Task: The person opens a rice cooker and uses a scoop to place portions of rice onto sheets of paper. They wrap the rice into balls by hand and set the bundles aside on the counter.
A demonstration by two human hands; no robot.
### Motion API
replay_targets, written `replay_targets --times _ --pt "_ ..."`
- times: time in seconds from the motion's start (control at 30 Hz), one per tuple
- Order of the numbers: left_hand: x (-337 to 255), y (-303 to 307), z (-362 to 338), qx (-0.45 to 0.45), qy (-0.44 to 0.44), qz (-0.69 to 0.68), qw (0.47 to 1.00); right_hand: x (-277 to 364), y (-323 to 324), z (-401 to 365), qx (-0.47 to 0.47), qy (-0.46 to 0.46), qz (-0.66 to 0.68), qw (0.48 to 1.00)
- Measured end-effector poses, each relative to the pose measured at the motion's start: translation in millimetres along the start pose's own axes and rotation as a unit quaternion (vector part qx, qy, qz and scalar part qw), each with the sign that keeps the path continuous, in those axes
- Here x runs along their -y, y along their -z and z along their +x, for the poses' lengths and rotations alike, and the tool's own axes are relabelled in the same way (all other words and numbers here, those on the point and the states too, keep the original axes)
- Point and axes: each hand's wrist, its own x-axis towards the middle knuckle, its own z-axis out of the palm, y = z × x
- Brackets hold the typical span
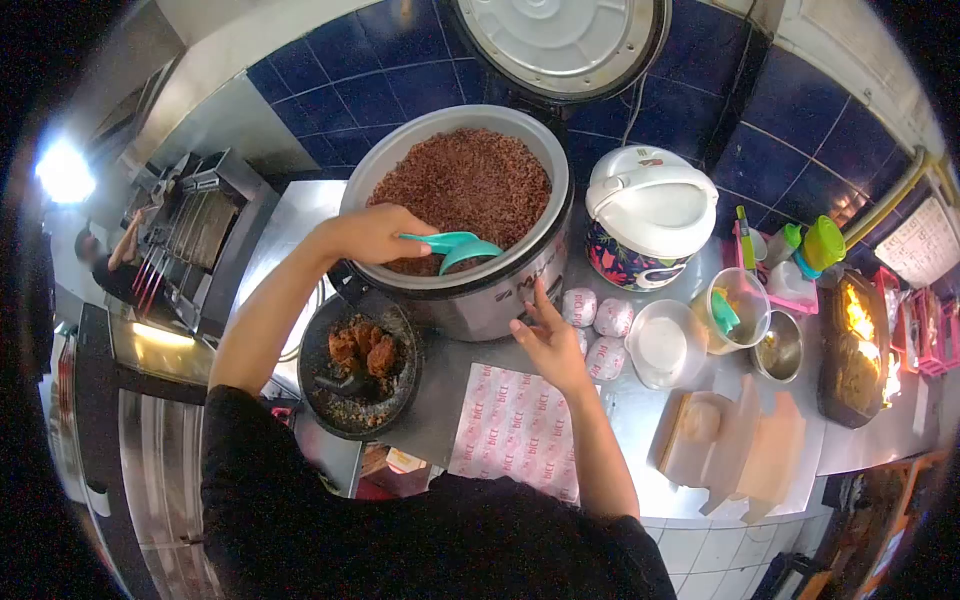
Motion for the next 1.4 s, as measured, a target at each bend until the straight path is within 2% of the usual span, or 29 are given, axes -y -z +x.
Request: replay_targets --times 0.13,0.23,0.3,0.43,0.5,0.67,0.73,0.77,0.83,0.9,0.97,1.03,1.1,1.13,1.17,1.23,1.3,1.4 --pt "8 2 11 0.036 0.013 -0.036 0.999 4 1 0 0.020 -0.023 -0.002 1.000" --pt "2 11 12 0.050 0.008 0.015 0.999 -1 3 0 0.023 0.000 0.000 1.000" --pt "-16 24 5 0.103 0.135 -0.109 0.979 -2 7 -3 0.025 0.000 -0.001 1.000" --pt "3 22 11 0.113 0.099 -0.093 0.984 -10 10 1 0.039 0.011 -0.004 0.999" --pt "5 31 3 0.121 0.089 -0.157 0.976 0 9 -3 0.035 0.000 -0.010 0.999" --pt "29 37 4 0.145 0.159 -0.192 0.958 2 13 -6 0.038 0.011 -0.031 0.999" --pt "34 35 -8 0.088 0.211 -0.269 0.936 1 14 -11 0.016 0.019 -0.024 0.999" --pt "34 36 -13 0.088 0.213 -0.265 0.936 -1 15 -16 0.016 0.022 -0.020 0.999" --pt "34 37 -29 0.039 0.217 -0.357 0.908 -9 19 -30 -0.046 -0.024 0.024 0.998" --pt "41 32 -44 0.013 0.211 -0.382 0.900 -21 28 -53 -0.063 -0.040 -0.006 0.997" --pt "27 27 -56 -0.106 0.237 -0.428 0.866 -36 40 -83 -0.085 -0.065 -0.036 0.994" --pt "17 16 -61 -0.194 0.240 -0.352 0.883 -54 49 -119 -0.118 -0.118 -0.088 0.982" --pt "10 7 -59 -0.226 0.224 -0.326 0.890 -64 54 -151 -0.133 -0.154 -0.100 0.974" --pt "1 -2 -54 -0.269 0.262 -0.305 0.875 -66 55 -160 -0.151 -0.177 -0.114 0.966" --pt "1 -9 -53 -0.273 0.263 -0.308 0.873 -63 54 -167 -0.148 -0.176 -0.117 0.966" --pt "4 -16 -45 -0.258 0.199 -0.264 0.908 -54 51 -176 -0.175 -0.199 -0.091 0.960" --pt "-8 -20 -41 -0.265 0.200 -0.257 0.908 -49 48 -177 -0.180 -0.188 -0.088 0.962" --pt "-5 -30 -29 -0.237 0.184 -0.182 0.936 -36 45 -167 -0.176 -0.173 -0.089 0.965"
